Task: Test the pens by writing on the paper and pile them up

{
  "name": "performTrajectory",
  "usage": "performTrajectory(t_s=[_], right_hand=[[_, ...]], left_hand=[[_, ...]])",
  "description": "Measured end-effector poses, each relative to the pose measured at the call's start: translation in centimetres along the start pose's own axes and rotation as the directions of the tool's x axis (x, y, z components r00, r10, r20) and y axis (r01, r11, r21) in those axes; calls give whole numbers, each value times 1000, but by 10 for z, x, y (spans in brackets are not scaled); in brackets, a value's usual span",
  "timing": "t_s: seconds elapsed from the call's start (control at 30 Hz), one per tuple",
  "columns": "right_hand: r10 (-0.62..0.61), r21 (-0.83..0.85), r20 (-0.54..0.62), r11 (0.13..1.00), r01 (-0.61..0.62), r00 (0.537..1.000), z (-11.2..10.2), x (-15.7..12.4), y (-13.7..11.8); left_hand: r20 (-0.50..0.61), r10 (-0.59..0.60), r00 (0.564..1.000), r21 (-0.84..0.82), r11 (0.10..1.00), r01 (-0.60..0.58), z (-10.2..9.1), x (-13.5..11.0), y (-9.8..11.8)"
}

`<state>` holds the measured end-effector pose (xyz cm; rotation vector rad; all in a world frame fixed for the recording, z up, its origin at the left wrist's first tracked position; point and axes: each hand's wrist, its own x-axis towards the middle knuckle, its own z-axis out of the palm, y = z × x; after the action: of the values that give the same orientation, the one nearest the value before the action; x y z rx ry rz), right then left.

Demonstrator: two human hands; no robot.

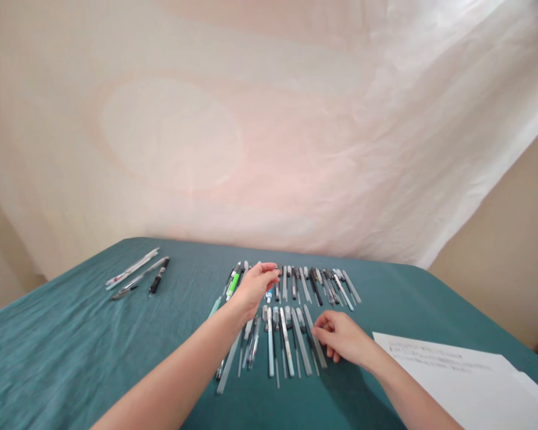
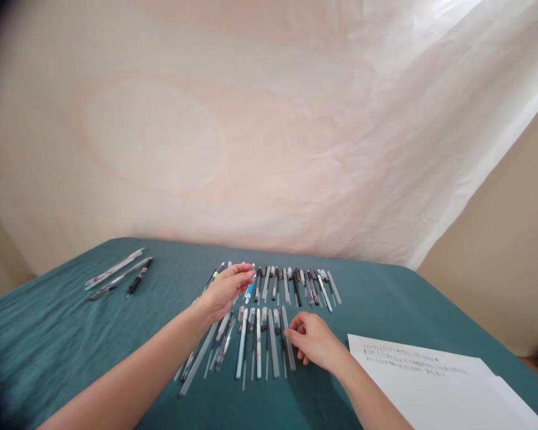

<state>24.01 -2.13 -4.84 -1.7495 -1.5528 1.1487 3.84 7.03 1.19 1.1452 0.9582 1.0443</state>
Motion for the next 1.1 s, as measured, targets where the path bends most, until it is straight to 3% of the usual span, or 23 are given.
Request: performTrajectory(t_s=[0.17,0.3,0.5,0.63,0.77,0.9,1.1], right_hand=[[-74,-25,-122,997,72,990,-1,6,4],[-130,-27,-190,992,127,973,2,6,5],[-133,-15,-187,991,133,973,6,2,2],[-130,-9,-193,991,131,973,6,1,0],[-145,-30,-177,989,142,973,6,0,0],[-167,-67,-172,985,158,971,5,0,1],[-165,-82,-161,985,153,973,6,1,1]], left_hand=[[-61,118,991,247,964,-100,-22,16,-3],[-136,211,968,506,855,-115,-53,36,-1],[-290,323,901,838,540,76,-141,56,4],[-376,363,853,910,317,266,-206,39,2],[-373,404,835,927,128,352,-252,11,-1],[-325,407,854,933,-9,359,-276,-10,-2],[-261,368,893,940,-113,321,-278,-11,-7]])
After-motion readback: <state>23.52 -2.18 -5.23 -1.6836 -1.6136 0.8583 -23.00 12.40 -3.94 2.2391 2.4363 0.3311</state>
